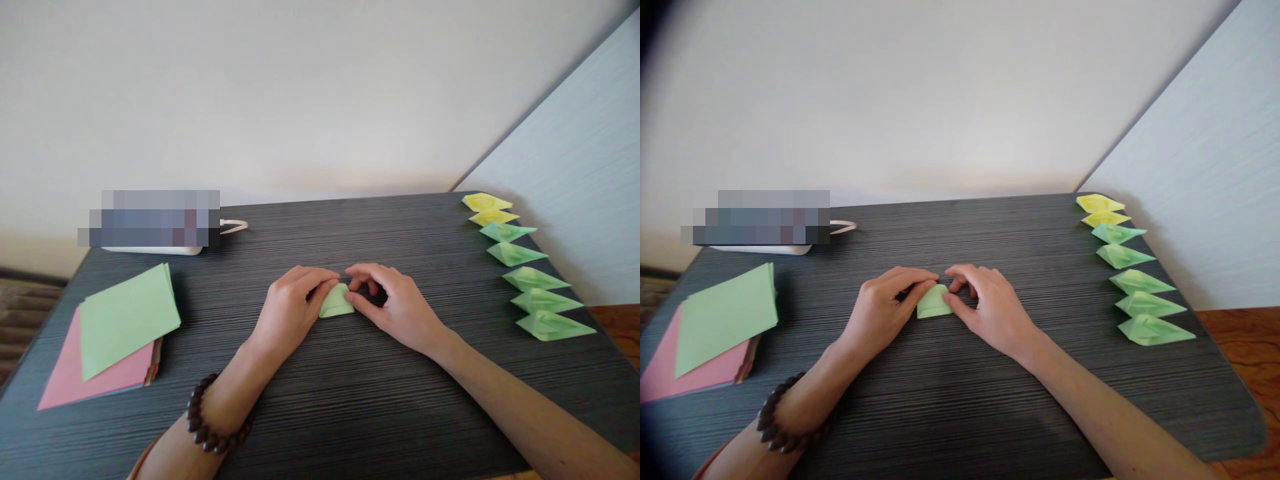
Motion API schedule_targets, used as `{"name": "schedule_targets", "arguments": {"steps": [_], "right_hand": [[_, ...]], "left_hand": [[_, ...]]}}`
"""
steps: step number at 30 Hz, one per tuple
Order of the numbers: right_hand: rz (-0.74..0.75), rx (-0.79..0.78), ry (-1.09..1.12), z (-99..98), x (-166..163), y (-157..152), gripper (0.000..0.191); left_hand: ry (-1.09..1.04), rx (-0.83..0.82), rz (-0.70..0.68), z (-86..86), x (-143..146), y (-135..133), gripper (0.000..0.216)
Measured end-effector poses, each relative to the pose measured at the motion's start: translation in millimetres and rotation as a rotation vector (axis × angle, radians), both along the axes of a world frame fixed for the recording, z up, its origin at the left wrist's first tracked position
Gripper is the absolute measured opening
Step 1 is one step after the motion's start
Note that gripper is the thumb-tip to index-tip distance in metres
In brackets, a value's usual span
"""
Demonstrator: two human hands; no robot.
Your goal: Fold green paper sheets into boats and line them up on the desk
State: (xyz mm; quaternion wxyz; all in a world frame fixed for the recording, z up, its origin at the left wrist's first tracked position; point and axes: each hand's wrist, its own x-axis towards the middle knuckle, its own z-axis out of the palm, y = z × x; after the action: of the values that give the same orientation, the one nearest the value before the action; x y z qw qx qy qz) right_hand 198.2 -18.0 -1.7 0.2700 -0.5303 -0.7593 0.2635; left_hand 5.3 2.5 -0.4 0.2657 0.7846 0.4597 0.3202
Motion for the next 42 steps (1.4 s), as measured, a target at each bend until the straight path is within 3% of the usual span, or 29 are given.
{"name": "schedule_targets", "arguments": {"steps": [4,8,13,17,23,33,42], "right_hand": [[-0.017,0.023,-0.034,-1.5,-3,0,0.028],[-0.03,0.009,-0.02,2.3,-3,0,0.025],[-0.028,-0.08,0.055,13.0,-3,-2,0.02],[-0.022,-0.156,0.094,15.8,0,-2,0.017],[-0.002,-0.259,0.208,13.9,7,1,0.022],[0.116,-0.323,0.29,15.6,15,5,0.028],[0.1,-0.32,0.291,14.4,14,5,0.024]], "left_hand": [[-0.047,-0.138,0.051,1.2,-3,2,0.018],[-0.255,-0.341,0.096,1.8,-2,3,0.018],[-0.393,-0.316,0.202,4.3,4,-1,0.013],[-0.496,-0.387,0.187,4.9,6,-1,0.014],[-0.539,-0.636,0.122,6.0,6,1,0.024],[-0.514,-0.639,0.119,8.8,4,1,0.024],[-0.54,-0.658,0.117,9.9,5,0,0.021]]}}
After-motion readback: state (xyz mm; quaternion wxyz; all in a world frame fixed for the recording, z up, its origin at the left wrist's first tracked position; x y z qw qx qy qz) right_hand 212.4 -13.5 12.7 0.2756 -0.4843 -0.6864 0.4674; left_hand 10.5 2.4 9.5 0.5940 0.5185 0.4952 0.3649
